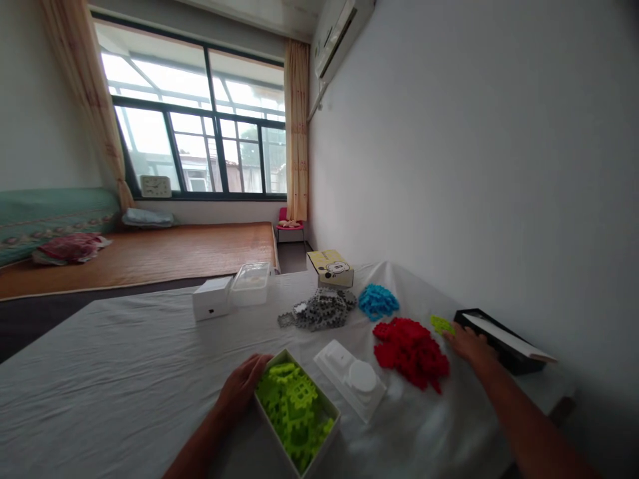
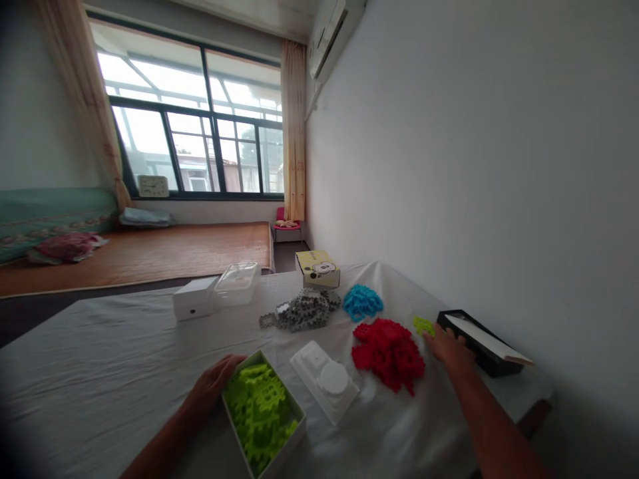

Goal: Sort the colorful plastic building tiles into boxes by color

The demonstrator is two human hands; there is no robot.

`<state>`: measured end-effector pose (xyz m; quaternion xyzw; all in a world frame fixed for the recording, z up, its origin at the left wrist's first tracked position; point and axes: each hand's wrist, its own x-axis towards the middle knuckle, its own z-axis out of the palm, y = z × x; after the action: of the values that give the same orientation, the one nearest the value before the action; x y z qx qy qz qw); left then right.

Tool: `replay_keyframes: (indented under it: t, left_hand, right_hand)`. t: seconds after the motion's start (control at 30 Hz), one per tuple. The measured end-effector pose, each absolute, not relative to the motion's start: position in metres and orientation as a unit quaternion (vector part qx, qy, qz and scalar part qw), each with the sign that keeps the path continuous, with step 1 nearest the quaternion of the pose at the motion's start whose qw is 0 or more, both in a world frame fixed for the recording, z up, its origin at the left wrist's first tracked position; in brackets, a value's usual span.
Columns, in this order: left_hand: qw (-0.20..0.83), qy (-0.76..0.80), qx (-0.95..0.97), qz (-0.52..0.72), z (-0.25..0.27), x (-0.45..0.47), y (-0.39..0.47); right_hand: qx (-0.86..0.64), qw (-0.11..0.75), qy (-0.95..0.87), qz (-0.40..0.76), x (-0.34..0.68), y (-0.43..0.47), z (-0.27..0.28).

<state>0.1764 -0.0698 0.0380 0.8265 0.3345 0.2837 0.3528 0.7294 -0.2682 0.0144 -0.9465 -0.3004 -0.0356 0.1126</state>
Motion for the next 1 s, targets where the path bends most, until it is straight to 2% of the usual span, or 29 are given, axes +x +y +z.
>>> replay_keyframes:
  t: [0.1,0.33,0.6,0.8,1.0]
  left_hand:
    - [0.353,0.34,0.827,0.276,0.042,0.178,-0.071]
    - [0.358,0.342,0.823,0.279,0.039,0.178,-0.07]
    - [0.361,0.348,0.824,0.266,0.039,0.179,-0.07]
    - [0.358,0.352,0.822,0.269,0.038,0.178,-0.071]
    - [0.351,0.35,0.823,0.278,0.034,0.178,-0.069]
  right_hand:
    - [-0.958,0.088,-0.274,-0.015,0.732,-0.251,0.011]
    - [-0.947,0.096,-0.304,-0.028,0.751,-0.224,0.003]
    - [-0.939,0.137,-0.312,-0.046,0.777,-0.217,-0.009]
    - [-0.912,0.219,-0.341,-0.058,0.774,-0.225,-0.021]
    - [-0.911,0.21,-0.333,-0.119,0.756,-0.236,-0.02]
